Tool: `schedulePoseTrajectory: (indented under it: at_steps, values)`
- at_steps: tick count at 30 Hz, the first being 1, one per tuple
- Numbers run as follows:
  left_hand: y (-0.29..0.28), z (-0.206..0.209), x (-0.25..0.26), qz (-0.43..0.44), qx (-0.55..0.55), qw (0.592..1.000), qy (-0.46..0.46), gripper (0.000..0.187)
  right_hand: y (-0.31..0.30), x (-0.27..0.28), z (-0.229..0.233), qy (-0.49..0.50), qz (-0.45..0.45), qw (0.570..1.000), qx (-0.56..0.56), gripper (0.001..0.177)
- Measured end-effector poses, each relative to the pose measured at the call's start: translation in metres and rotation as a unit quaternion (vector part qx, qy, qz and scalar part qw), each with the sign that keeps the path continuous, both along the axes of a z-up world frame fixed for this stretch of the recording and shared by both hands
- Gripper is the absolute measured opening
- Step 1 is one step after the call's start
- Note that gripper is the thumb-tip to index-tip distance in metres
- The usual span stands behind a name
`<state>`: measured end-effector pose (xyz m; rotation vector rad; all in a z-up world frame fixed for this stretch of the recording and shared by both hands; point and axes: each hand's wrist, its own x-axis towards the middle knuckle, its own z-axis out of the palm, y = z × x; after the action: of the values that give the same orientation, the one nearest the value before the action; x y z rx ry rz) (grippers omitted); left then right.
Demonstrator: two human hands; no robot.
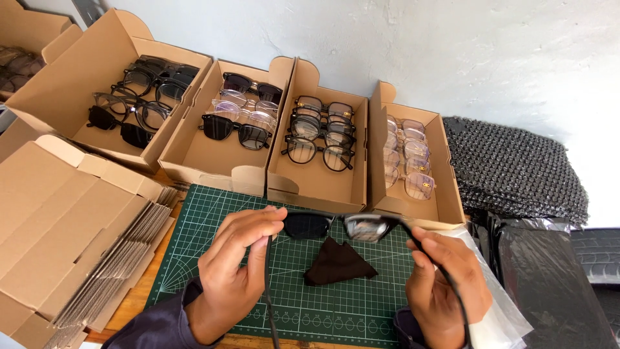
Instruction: The person unpacks a pair of black sunglasses from a plastic bag and a cardboard box. They use a black cloth to wipe the lenses and frame of the sunglasses thoroughly. Finally, the person places the cleaned sunglasses into a bubble wrap pouch.
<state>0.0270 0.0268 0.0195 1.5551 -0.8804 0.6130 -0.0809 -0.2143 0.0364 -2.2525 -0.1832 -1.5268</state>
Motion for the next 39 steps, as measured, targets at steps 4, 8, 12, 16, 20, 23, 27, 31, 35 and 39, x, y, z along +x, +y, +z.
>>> schedulePoseTrajectory:
  at_steps: [4,8,12,16,20,23,27,31,35,39]
  values:
    - [0.001,0.002,0.001,0.015,0.003,1.0,0.02,0.017,-0.004,0.002,-0.011,0.029,0.071,0.986,0.15,0.033]
    - [0.006,0.002,0.003,-0.093,-0.054,0.97,0.217,0.026,0.005,0.005,0.003,0.126,0.067,0.948,0.284,0.042]
    - [0.015,-0.002,0.02,-0.161,-0.072,0.92,0.35,0.023,-0.028,0.012,-0.016,0.172,0.23,0.815,0.503,0.039]
    - [0.018,-0.007,0.027,-0.365,-0.11,0.783,0.492,0.025,-0.042,0.017,-0.02,0.204,0.386,0.614,0.657,0.027]
    - [0.018,-0.019,0.035,-0.374,-0.112,0.699,0.599,0.027,-0.043,0.018,-0.023,0.234,0.375,0.493,0.75,0.019]
    - [0.019,-0.023,0.039,-0.376,-0.139,0.686,0.607,0.025,-0.042,0.02,-0.028,0.249,0.291,0.509,0.771,0.026]
    - [0.018,-0.009,0.035,-0.336,-0.118,0.71,0.607,0.033,-0.033,0.022,-0.017,0.233,0.367,0.536,0.724,0.022]
    - [0.014,0.002,0.019,-0.277,-0.088,0.852,0.436,0.031,-0.028,0.02,-0.009,0.17,0.406,0.607,0.662,0.022]
    - [0.008,-0.001,0.012,-0.211,-0.078,0.949,0.222,0.032,-0.026,0.015,-0.006,0.134,0.482,0.624,0.6,0.022]
    - [0.007,-0.001,0.014,-0.133,-0.019,0.984,0.116,0.034,-0.028,0.016,-0.007,0.123,0.509,0.643,0.559,0.028]
